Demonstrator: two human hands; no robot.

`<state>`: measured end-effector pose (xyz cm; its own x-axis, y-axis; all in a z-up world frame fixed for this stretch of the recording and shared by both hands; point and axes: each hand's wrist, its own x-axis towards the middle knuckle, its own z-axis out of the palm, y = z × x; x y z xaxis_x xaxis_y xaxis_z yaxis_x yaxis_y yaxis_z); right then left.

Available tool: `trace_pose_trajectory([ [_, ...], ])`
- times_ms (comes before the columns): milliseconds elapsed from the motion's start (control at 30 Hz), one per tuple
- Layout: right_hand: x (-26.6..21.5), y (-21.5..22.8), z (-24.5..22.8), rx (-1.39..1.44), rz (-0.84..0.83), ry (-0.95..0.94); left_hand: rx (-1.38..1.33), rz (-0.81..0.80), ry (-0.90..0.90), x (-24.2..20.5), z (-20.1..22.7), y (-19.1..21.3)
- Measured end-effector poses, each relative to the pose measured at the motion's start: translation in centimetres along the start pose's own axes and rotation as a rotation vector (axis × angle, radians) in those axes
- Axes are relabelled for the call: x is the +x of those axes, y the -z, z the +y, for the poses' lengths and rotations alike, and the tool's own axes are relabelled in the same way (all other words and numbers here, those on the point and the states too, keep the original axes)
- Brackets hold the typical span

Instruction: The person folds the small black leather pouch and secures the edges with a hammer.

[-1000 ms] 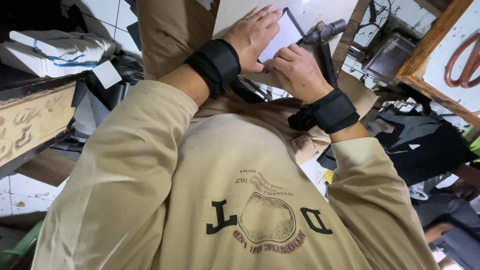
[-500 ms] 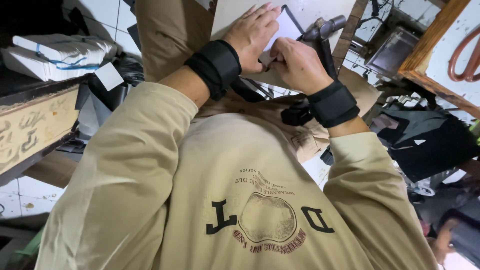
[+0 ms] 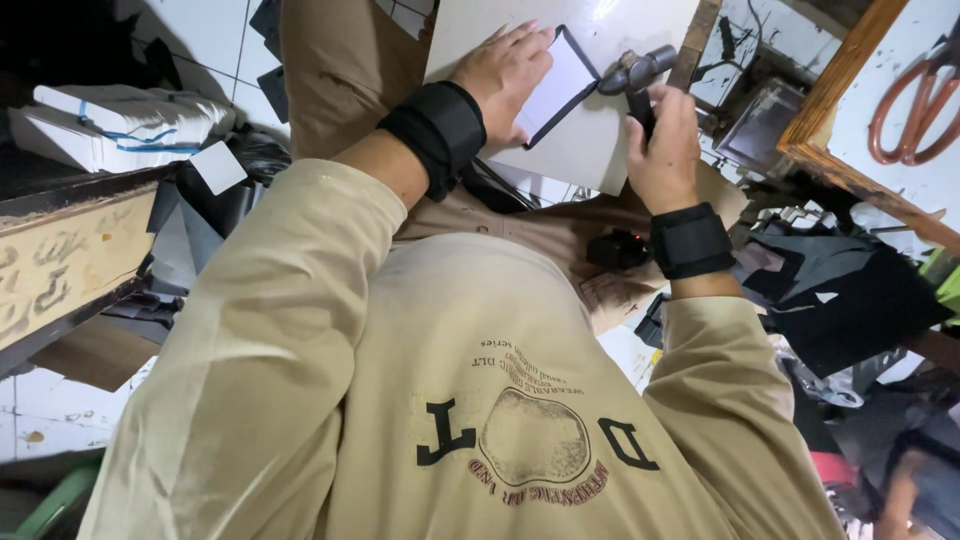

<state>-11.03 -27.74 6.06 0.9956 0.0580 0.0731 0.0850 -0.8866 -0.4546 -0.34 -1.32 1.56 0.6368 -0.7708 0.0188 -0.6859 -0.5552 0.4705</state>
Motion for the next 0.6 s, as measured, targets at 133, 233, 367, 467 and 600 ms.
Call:
trace_pose_trajectory([
  [133,-0.7,0.2,-0.9,0.030,0.042,0.032,-0.044,0.015,0.004,-0.5,0.2,0.7],
  [233,-1.3,0.3,-3.1,0.196,-0.072,-0.087,-0.066,0.018,-0.002,-0.4,0.0,0.4],
  [367,-2.4,0.7,-7.0,0.196,-0.117,0.188,-0.095,0.011,-0.030,-0.1,-0.6,-0.3],
  [467,-2.5,0.1,-8.2,0.142,-0.206,0.241,-0.086,0.026,-0.023,-0.1,-0.8,-0.5],
  [600,-2.1,-1.7,-7.1,-0.007,-0.312,0.253,-0.108,0.018,-0.034,0.0,-0.6,0.2],
])
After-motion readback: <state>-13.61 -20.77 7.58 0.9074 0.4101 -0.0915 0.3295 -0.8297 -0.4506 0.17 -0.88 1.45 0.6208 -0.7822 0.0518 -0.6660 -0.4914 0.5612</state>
